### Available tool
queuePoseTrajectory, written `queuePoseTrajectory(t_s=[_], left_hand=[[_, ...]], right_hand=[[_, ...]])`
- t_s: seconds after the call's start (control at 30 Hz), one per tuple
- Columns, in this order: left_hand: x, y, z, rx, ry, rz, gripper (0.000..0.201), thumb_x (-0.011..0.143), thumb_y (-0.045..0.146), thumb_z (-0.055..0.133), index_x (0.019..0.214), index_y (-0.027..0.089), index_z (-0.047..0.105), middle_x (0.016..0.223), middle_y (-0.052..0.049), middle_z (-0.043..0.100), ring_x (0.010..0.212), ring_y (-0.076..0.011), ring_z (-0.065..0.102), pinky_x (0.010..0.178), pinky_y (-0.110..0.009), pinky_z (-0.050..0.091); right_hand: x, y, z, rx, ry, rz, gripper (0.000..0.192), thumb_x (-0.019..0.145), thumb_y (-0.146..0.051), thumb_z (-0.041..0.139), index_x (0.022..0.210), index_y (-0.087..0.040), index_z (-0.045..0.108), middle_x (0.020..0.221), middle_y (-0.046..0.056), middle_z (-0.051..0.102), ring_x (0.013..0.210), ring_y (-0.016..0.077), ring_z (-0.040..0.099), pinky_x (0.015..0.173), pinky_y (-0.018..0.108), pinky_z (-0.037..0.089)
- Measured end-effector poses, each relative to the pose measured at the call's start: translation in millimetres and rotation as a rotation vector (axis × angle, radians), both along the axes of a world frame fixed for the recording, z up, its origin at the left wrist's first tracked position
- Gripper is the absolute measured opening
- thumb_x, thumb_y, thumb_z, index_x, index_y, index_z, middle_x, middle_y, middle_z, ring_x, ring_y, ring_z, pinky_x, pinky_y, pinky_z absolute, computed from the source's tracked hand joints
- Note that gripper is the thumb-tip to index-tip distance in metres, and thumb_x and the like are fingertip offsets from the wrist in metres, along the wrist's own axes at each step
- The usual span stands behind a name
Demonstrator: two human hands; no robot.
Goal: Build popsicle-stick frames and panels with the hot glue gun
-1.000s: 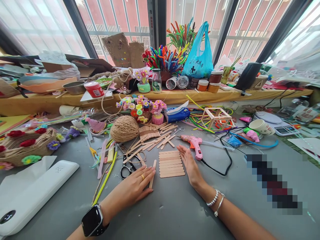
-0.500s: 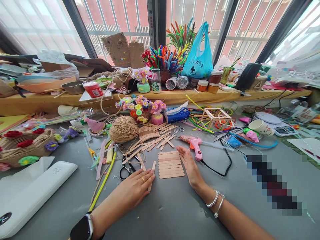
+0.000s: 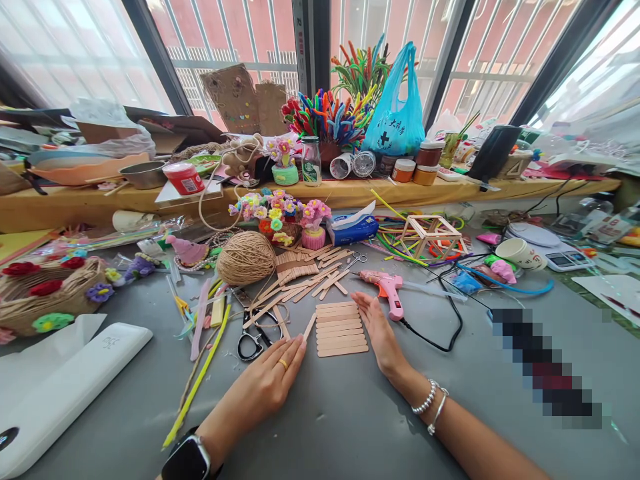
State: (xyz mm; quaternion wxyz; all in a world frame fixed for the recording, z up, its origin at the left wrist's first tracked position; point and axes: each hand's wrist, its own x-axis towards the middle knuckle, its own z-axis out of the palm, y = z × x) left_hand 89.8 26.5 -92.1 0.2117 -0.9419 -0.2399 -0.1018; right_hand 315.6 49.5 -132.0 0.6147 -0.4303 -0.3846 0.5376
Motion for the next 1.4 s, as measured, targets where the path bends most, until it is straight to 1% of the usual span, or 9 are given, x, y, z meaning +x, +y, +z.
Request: queuePoseTrajectory(t_s=[0.13, 0.2, 0.3, 0.43, 0.57, 0.8, 0.97, 1.17, 1.4], left_hand=[[1, 0, -6.4, 0.172, -0.148, 0.095, 0.052, 0.081, -0.002, 0.027, 0.132, 0.005, 0.022, 0.101, -0.014, 0.064, 0.094, -0.0198, 0.06, 0.081, -0.031, 0.048], [2, 0, -6.6, 0.237, -0.206, 0.138, 0.052, 0.082, -0.002, 0.028, 0.133, 0.005, 0.02, 0.098, -0.014, 0.065, 0.091, -0.0187, 0.061, 0.08, -0.03, 0.048], [7, -1, -1.4, 0.268, -0.218, 0.172, 0.048, 0.082, -0.002, 0.029, 0.129, 0.004, 0.03, 0.1, -0.014, 0.064, 0.092, -0.0189, 0.06, 0.08, -0.03, 0.049], [21, 0, 6.0, 0.292, -0.172, 0.177, 0.04, 0.079, -0.004, 0.029, 0.113, 0.002, 0.048, 0.103, -0.016, 0.062, 0.096, -0.0203, 0.059, 0.081, -0.031, 0.049], [36, 2, 3.1, 0.284, -0.098, 0.189, 0.038, 0.077, -0.005, 0.027, 0.1, 0.001, 0.057, 0.099, -0.017, 0.064, 0.091, -0.0207, 0.061, 0.078, -0.03, 0.05], [37, 4, -8.4, 0.26, -0.04, 0.229, 0.042, 0.077, -0.004, 0.027, 0.106, 0.003, 0.056, 0.1, -0.016, 0.064, 0.09, -0.0203, 0.062, 0.078, -0.029, 0.05], [37, 4, -9.1, 0.264, -0.048, 0.23, 0.042, 0.077, -0.004, 0.027, 0.109, 0.001, 0.053, 0.099, -0.017, 0.064, 0.088, -0.0212, 0.062, 0.077, -0.03, 0.05], [37, 3, -9.1, 0.256, -0.058, 0.235, 0.047, 0.077, -0.003, 0.026, 0.121, 0.002, 0.042, 0.1, -0.016, 0.064, 0.09, -0.0199, 0.061, 0.078, -0.029, 0.049], [39, 0, -12.3, 0.225, -0.018, 0.228, 0.04, 0.076, -0.005, 0.028, 0.1, 0.003, 0.059, 0.099, -0.015, 0.064, 0.09, -0.0204, 0.061, 0.08, -0.031, 0.048]], right_hand=[[0, 1, -0.5, -0.012, -0.011, -0.005, 0.045, 0.08, -0.056, 0.035, 0.107, -0.025, 0.053, 0.119, 0.002, 0.053, 0.116, 0.0179, 0.041, 0.102, 0.038, 0.025], [1, 1, -0.6, -0.023, -0.024, -0.005, 0.046, 0.08, -0.056, 0.035, 0.107, -0.025, 0.053, 0.12, 0.002, 0.052, 0.116, 0.0178, 0.041, 0.102, 0.037, 0.025], [1, 0, -0.7, -0.02, -0.06, -0.002, 0.046, 0.081, -0.056, 0.033, 0.109, -0.024, 0.051, 0.121, 0.003, 0.052, 0.116, 0.0173, 0.041, 0.102, 0.037, 0.025], [1, -1, -1.7, 0.0, -0.133, -0.01, 0.048, 0.081, -0.056, 0.031, 0.111, -0.024, 0.051, 0.122, 0.003, 0.051, 0.117, 0.0177, 0.04, 0.102, 0.037, 0.025], [1, 1, -3.5, 0.024, -0.181, -0.023, 0.05, 0.081, -0.057, 0.029, 0.113, -0.024, 0.05, 0.123, 0.002, 0.05, 0.117, 0.0182, 0.04, 0.102, 0.038, 0.025], [3, 6, -5.7, 0.053, -0.243, -0.022, 0.055, 0.081, -0.059, 0.025, 0.118, -0.024, 0.046, 0.127, 0.003, 0.047, 0.118, 0.0183, 0.039, 0.1, 0.037, 0.029], [3, 6, -5.7, 0.055, -0.228, -0.022, 0.053, 0.081, -0.058, 0.028, 0.117, -0.024, 0.047, 0.125, 0.004, 0.048, 0.118, 0.0194, 0.039, 0.101, 0.04, 0.027], [3, 8, -5.4, 0.045, -0.2, -0.044, 0.052, 0.081, -0.058, 0.03, 0.115, -0.024, 0.048, 0.125, 0.003, 0.047, 0.119, 0.0181, 0.037, 0.103, 0.039, 0.023], [5, 13, -4.8, 0.025, -0.164, -0.043, 0.051, 0.079, -0.059, 0.033, 0.113, -0.024, 0.05, 0.124, 0.003, 0.048, 0.119, 0.0186, 0.037, 0.104, 0.039, 0.022]])
